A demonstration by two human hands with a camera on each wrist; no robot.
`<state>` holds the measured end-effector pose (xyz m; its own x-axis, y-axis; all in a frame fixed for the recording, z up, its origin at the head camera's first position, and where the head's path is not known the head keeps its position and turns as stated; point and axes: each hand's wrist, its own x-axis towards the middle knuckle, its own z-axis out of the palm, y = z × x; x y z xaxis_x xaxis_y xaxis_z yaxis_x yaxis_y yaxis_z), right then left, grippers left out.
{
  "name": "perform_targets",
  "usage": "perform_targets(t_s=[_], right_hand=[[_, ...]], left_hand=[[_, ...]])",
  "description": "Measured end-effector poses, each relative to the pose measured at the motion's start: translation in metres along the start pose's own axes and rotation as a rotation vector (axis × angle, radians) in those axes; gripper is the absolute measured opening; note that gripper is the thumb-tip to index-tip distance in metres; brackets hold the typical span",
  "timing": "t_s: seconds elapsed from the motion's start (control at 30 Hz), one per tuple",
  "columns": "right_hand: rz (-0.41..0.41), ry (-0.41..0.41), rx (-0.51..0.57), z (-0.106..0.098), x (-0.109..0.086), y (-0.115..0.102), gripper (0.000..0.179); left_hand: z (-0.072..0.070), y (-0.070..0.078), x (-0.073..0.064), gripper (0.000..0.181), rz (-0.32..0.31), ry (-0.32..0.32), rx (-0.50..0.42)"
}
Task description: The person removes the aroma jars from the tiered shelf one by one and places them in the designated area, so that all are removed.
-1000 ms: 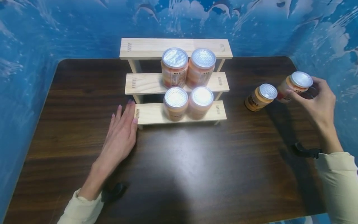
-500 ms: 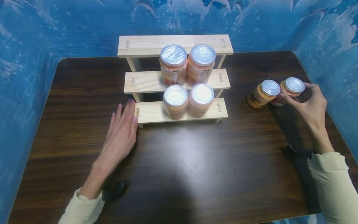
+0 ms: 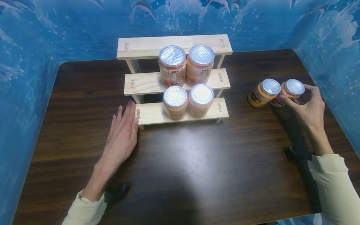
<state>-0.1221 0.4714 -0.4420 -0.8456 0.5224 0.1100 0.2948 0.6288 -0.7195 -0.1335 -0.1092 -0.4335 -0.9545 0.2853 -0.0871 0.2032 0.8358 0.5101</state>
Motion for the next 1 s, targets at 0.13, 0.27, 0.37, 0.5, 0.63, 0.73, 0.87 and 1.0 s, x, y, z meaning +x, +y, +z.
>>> perform_targets(t_s=[0.13,0.27,0.37,0.5,0.63,0.73,0.87,1.0], right_hand=[[0.009,-0.007,0.000,-0.001,-0.002,0.001,0.073],[-0.002,-0.020,-0.016,-0.001,-0.003,0.002,0.075],[-0.037,-0.042,-0.037,-0.004,-0.003,0.003,0.079],[-0.107,-0.026,-0.019,-0.015,-0.003,-0.005,0.082],[-0.188,0.028,-0.007,-0.030,-0.002,-0.035,0.084],[-0.271,0.035,0.023,-0.036,-0.001,-0.072,0.083],[-0.427,-0.033,0.136,-0.027,-0.003,-0.123,0.083],[-0.555,-0.126,0.229,-0.009,-0.010,-0.161,0.081]], left_hand=[[0.001,0.000,0.000,0.063,0.005,0.002,-0.005],[0.002,0.000,-0.002,0.063,0.009,0.006,-0.005],[0.003,0.000,-0.002,0.063,0.006,0.004,-0.006],[0.003,0.001,-0.002,0.062,0.008,0.005,-0.007],[0.003,0.002,-0.001,0.062,0.020,0.015,-0.005],[0.002,0.002,0.000,0.062,0.023,0.021,-0.008],[0.000,0.001,0.000,0.062,0.018,0.022,-0.012],[0.000,0.000,-0.001,0.062,0.011,0.014,-0.010]])
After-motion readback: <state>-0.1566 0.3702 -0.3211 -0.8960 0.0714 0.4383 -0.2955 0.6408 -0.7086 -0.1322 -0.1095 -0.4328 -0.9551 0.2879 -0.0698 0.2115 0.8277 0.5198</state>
